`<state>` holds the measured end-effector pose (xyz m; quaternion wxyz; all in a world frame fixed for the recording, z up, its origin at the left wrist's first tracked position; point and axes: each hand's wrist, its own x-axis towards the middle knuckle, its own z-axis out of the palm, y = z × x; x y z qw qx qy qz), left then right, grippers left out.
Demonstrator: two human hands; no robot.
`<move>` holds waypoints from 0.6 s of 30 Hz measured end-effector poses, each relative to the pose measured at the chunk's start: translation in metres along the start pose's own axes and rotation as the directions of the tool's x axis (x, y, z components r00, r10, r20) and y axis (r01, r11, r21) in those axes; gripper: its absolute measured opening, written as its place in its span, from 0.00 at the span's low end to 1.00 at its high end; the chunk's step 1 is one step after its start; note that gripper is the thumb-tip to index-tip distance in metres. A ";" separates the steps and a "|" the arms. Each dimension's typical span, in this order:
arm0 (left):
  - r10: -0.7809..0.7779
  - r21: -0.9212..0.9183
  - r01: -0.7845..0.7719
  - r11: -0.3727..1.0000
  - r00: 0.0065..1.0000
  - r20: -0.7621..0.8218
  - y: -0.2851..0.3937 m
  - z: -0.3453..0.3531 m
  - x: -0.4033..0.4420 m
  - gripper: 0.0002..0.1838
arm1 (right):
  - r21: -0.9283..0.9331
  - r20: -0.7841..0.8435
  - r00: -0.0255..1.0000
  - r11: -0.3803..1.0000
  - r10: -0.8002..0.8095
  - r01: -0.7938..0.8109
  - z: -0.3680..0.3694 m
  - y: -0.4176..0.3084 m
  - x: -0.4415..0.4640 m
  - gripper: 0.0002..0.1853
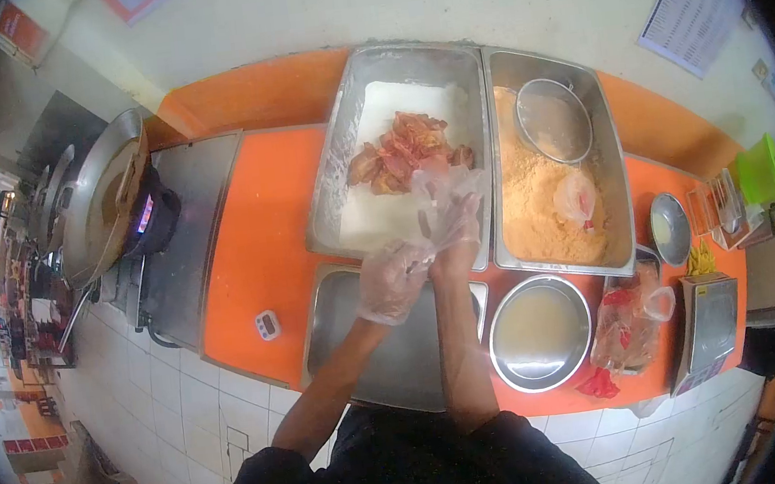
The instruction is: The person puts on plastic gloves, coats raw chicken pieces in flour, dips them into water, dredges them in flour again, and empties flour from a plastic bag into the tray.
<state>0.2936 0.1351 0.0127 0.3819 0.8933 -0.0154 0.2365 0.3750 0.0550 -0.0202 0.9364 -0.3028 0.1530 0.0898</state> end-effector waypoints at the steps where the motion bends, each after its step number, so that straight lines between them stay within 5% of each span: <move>1: 0.002 0.006 -0.002 1.000 1.000 -0.003 0.000 0.002 -0.002 0.07 | 0.010 0.024 1.000 1.000 -0.020 0.020 0.002 -0.002 -0.002 0.32; 8: -0.034 0.058 0.031 0.998 0.998 0.054 0.004 0.002 -0.002 0.07 | 0.088 0.372 0.928 0.995 0.010 -0.045 0.000 -0.013 0.002 0.39; 12: 0.095 0.033 -0.097 0.995 0.994 0.048 0.015 0.003 0.001 0.06 | 0.258 0.753 0.656 0.894 0.050 -0.365 0.007 -0.023 0.009 0.41; 14: 0.244 0.001 -0.245 0.970 0.969 0.045 0.018 0.009 0.000 0.06 | 0.279 0.787 0.617 0.883 0.015 -0.377 0.017 -0.020 0.025 0.39; 18: 0.258 -0.012 -0.258 0.966 0.966 0.020 0.024 0.003 0.003 0.06 | 0.158 0.636 0.738 0.897 0.227 -0.412 0.047 -0.035 0.029 0.31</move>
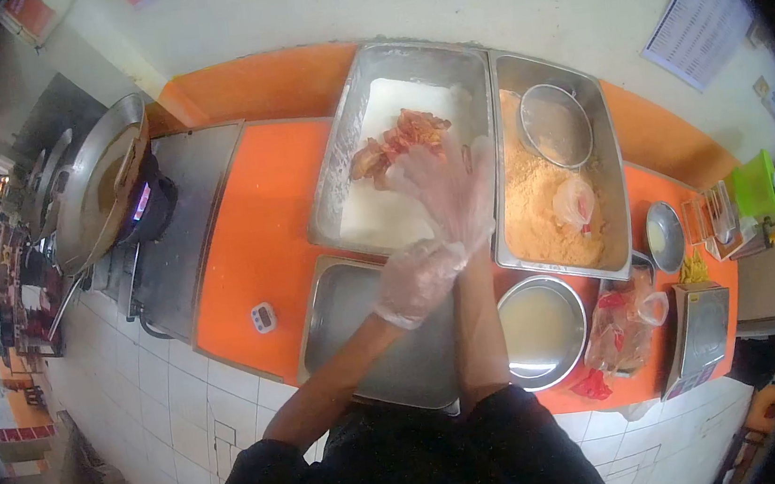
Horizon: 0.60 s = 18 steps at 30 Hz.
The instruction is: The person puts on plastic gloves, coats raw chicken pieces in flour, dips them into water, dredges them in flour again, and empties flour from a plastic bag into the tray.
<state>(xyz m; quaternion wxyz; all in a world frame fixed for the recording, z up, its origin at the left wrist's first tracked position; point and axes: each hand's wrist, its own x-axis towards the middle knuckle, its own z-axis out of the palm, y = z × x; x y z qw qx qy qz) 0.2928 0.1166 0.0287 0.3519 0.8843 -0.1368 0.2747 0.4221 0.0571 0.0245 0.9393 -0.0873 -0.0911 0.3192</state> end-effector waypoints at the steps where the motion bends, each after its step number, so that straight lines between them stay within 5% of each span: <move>1: -0.023 0.030 0.023 0.999 1.000 -0.012 -0.013 0.000 -0.005 0.06 | -0.264 -0.055 0.993 0.961 -0.106 0.087 -0.020 -0.003 0.013 0.29; 3: -0.159 0.071 0.162 0.984 0.986 -0.051 -0.029 -0.017 -0.006 0.06 | -0.729 -0.111 0.957 0.676 -0.268 0.104 -0.063 -0.026 0.026 0.26; 5: -0.321 0.134 0.347 0.928 0.929 -0.183 -0.058 -0.050 -0.006 0.08 | -0.966 -0.205 0.922 0.222 -0.329 -0.135 -0.053 -0.060 0.012 0.25; 6: -0.361 0.183 0.423 0.887 0.884 -0.296 -0.078 -0.065 -0.008 0.08 | -0.903 -0.132 0.954 -0.363 -0.270 -0.228 -0.055 -0.077 -0.001 0.18; 8: -0.689 -0.020 0.712 0.702 0.672 -0.271 -0.100 -0.093 -0.010 0.12 | -0.386 -0.129 0.990 -0.917 -0.053 -0.099 -0.068 -0.095 -0.033 0.10; 9: -0.726 0.075 0.749 0.659 0.659 -0.198 -0.112 -0.100 -0.011 0.13 | -0.238 -0.174 0.983 -0.971 0.059 0.016 -0.076 -0.092 -0.050 0.09; 11: -0.803 0.268 0.785 0.558 0.592 -0.062 -0.142 -0.109 -0.022 0.15 | -0.227 -0.342 0.933 -0.954 -0.111 -0.196 -0.078 -0.075 -0.068 0.09; 15: -0.690 0.317 0.667 0.674 0.722 -0.052 -0.188 -0.084 -0.048 0.15 | -0.198 -0.251 0.966 -0.973 -0.065 -0.117 -0.070 -0.059 -0.079 0.10; 17: -0.783 0.210 0.766 0.607 0.622 -0.004 -0.206 -0.076 -0.052 0.15 | -0.027 -0.272 0.960 -0.997 -0.066 -0.076 -0.085 -0.061 -0.072 0.11; 18: -0.754 0.208 0.741 0.638 0.657 -0.027 -0.216 -0.068 -0.057 0.15 | -0.031 -0.200 0.975 -0.994 -0.093 -0.101 -0.096 -0.063 -0.071 0.11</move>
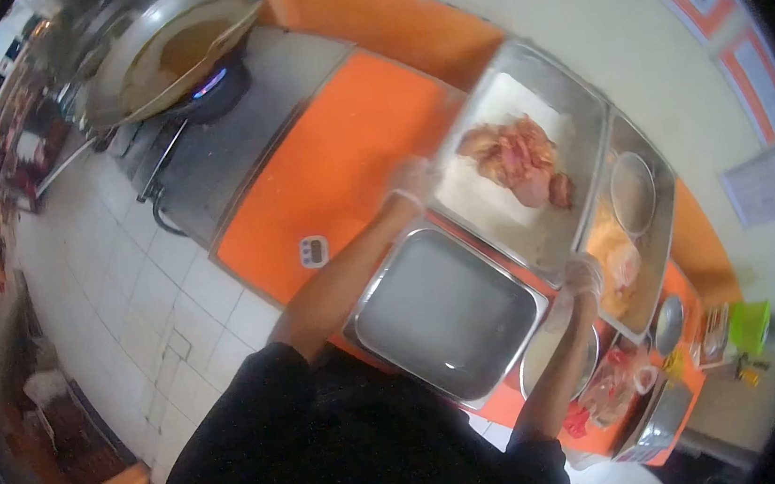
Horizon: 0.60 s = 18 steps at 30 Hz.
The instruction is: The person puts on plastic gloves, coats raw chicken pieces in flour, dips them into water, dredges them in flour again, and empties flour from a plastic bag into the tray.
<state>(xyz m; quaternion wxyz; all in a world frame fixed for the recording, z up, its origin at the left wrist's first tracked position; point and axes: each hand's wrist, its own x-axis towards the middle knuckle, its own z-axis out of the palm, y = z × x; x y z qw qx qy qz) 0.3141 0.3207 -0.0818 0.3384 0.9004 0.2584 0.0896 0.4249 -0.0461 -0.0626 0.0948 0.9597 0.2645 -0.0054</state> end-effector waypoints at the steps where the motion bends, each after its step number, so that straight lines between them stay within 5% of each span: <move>1: 0.044 -0.003 -0.044 0.999 0.999 -0.027 -0.007 0.008 0.002 0.15 | 0.012 -0.072 0.997 0.999 0.031 -0.030 0.014 0.003 0.002 0.11; 2: 0.015 -0.084 -0.021 0.996 0.997 -0.072 -0.009 0.007 0.004 0.15 | 0.027 -0.144 0.987 0.998 0.068 -0.065 0.026 0.003 0.010 0.11; 5: -0.040 -0.261 0.001 0.965 0.989 -0.142 -0.014 -0.010 0.004 0.15 | 0.398 -0.010 0.912 0.839 0.409 -0.372 0.052 -0.001 0.039 0.11; 8: -0.031 -0.290 -0.020 0.957 0.985 -0.170 -0.028 -0.029 0.012 0.17 | 0.137 -0.261 0.946 0.977 0.193 -0.162 0.030 -0.031 0.044 0.11; 11: 0.005 -0.263 -0.045 0.964 0.989 -0.150 -0.047 -0.041 0.013 0.17 | 0.077 -0.042 0.983 0.981 0.181 -0.177 0.046 -0.036 0.058 0.13; 14: -0.003 -0.365 -0.054 0.930 0.988 -0.153 -0.100 -0.061 0.046 0.18 | 0.221 -0.105 0.914 0.905 0.392 -0.363 0.020 -0.094 0.094 0.14; 16: -0.036 -0.275 -0.001 0.961 0.991 -0.129 -0.122 -0.099 0.052 0.18 | 0.196 -0.123 0.941 0.937 0.316 -0.289 0.025 -0.120 0.121 0.15; 18: -0.135 -0.418 0.055 0.907 0.977 -0.164 -0.151 -0.118 0.053 0.16 | 0.377 -0.087 0.968 0.907 0.235 -0.186 -0.013 -0.168 0.131 0.17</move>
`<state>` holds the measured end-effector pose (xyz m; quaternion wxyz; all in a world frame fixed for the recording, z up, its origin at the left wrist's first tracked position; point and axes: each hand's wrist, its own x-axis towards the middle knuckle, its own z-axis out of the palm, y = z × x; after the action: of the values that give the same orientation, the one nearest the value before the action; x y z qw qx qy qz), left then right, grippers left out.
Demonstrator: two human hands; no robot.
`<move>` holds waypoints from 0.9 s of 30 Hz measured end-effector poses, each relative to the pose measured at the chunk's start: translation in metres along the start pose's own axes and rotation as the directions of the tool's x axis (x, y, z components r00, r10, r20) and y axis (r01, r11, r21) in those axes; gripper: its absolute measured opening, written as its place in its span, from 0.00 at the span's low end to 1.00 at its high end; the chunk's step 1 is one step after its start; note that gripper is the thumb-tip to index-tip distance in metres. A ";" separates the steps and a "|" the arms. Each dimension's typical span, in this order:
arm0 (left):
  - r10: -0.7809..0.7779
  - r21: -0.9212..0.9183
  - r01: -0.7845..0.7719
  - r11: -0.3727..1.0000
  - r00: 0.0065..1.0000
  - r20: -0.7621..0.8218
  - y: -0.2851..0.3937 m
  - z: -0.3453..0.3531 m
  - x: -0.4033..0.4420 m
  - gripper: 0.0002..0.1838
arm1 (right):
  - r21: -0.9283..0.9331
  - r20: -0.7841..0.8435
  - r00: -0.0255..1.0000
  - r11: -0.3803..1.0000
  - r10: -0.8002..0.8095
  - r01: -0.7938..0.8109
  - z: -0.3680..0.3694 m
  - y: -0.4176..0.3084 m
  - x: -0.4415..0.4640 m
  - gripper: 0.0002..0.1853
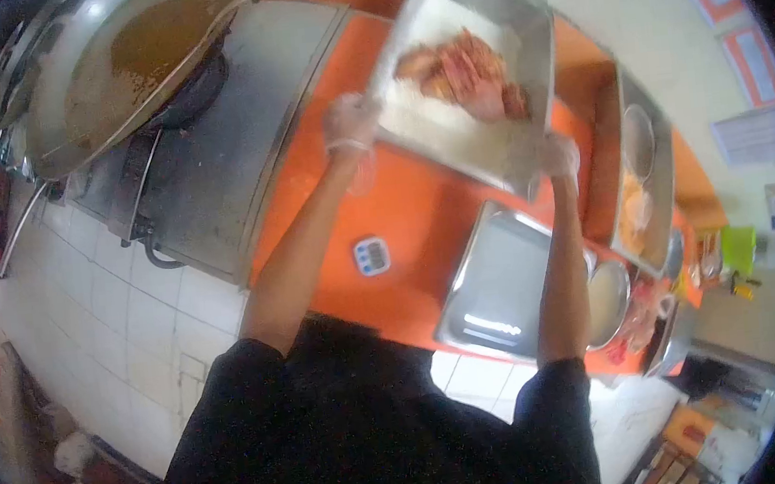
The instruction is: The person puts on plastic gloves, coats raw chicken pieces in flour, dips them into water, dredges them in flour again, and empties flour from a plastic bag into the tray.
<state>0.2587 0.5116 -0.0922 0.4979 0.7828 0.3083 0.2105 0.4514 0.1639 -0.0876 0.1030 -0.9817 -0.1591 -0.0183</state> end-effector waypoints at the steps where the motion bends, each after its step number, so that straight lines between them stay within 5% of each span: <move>1: -0.048 -0.066 0.046 0.997 0.998 -0.029 -0.007 -0.012 -0.002 0.16 | -0.092 0.080 0.996 0.995 -0.040 0.047 0.014 -0.012 0.008 0.18; 4: -0.352 -0.260 0.352 0.899 0.935 0.049 0.005 -0.043 -0.020 0.17 | -0.152 0.078 0.997 0.988 0.025 -0.013 0.034 -0.058 0.014 0.19; 6: -0.539 -0.364 0.542 0.758 0.834 0.120 -0.018 -0.046 -0.017 0.19 | 0.394 0.044 0.996 0.915 0.082 -0.093 0.016 -0.091 -0.028 0.19; 8: -0.606 -0.392 0.640 0.661 0.763 0.224 -0.043 -0.049 -0.012 0.26 | 0.366 -0.046 0.981 0.917 0.187 -0.158 -0.017 -0.139 -0.079 0.19; 9: -0.615 -0.432 0.659 0.616 0.745 0.260 -0.047 -0.046 -0.015 0.27 | 0.069 -0.134 0.964 0.973 0.229 -0.222 -0.031 -0.164 -0.109 0.18; 10: -0.621 -0.471 0.676 0.567 0.726 0.294 -0.049 -0.043 -0.020 0.28 | -0.032 -0.150 0.979 0.989 0.138 -0.145 -0.023 -0.177 -0.143 0.14; 11: -0.627 -0.507 0.691 0.515 0.707 0.327 -0.047 -0.039 -0.027 0.29 | 0.080 0.028 0.932 0.929 0.361 -0.362 0.013 -0.179 -0.175 0.15; 12: -0.648 -0.515 0.752 0.411 0.639 0.415 -0.034 -0.042 -0.033 0.24 | 0.246 0.017 0.982 0.951 0.189 -0.188 0.035 -0.187 -0.221 0.14; 14: -0.569 -0.521 0.789 0.326 0.603 0.559 -0.025 -0.036 -0.042 0.19 | 0.095 0.091 0.993 0.993 -0.078 0.069 0.039 -0.245 -0.268 0.29; 16: -0.517 -0.556 0.797 0.236 0.587 0.623 -0.019 -0.025 -0.042 0.15 | 0.146 0.252 0.966 0.989 -0.062 0.025 0.056 -0.271 -0.283 0.25; 17: -0.521 -0.583 0.791 0.184 0.582 0.624 -0.030 -0.022 -0.038 0.15 | 0.046 0.137 0.978 0.987 -0.159 0.154 0.090 -0.269 -0.290 0.21; 19: -0.495 -0.569 0.801 0.183 0.576 0.651 -0.079 -0.009 -0.035 0.13 | -0.134 0.233 0.957 0.969 -0.171 0.206 0.124 -0.271 -0.310 0.14; 20: -0.496 -0.704 0.695 -0.143 0.566 0.659 -0.107 -0.007 -0.045 0.16 | -0.179 0.416 0.906 0.970 -0.079 0.167 0.130 -0.270 -0.325 0.12; 21: -0.175 -0.563 0.820 -0.104 0.542 0.822 -0.201 0.013 -0.011 0.20 | -0.369 0.253 0.945 0.882 -0.209 0.294 0.131 -0.263 -0.358 0.11; 23: -0.372 -0.571 0.812 0.122 0.571 0.732 -0.171 -0.019 -0.076 0.26 | -0.352 0.225 0.932 0.868 -0.285 0.351 0.118 -0.251 -0.412 0.11; 24: -0.403 -0.568 0.810 0.145 0.573 0.714 -0.181 -0.028 -0.088 0.30 | -0.111 0.323 0.916 0.952 -0.237 0.286 0.083 -0.246 -0.432 0.11; 25: -0.437 -0.572 0.803 0.167 0.580 0.687 -0.194 -0.036 -0.094 0.33 | 0.138 0.416 0.881 0.973 -0.227 0.185 0.053 -0.239 -0.451 0.11; 27: -0.462 -0.553 0.795 0.248 0.599 0.654 -0.199 -0.046 -0.115 0.35 | 0.259 0.551 0.821 0.903 0.154 -0.343 0.013 -0.205 -0.491 0.13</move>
<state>0.0922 0.5248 -0.2568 0.8827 0.2864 0.3700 -0.0436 -0.0792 0.2052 -0.0939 0.2290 -0.9284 -0.0502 0.2883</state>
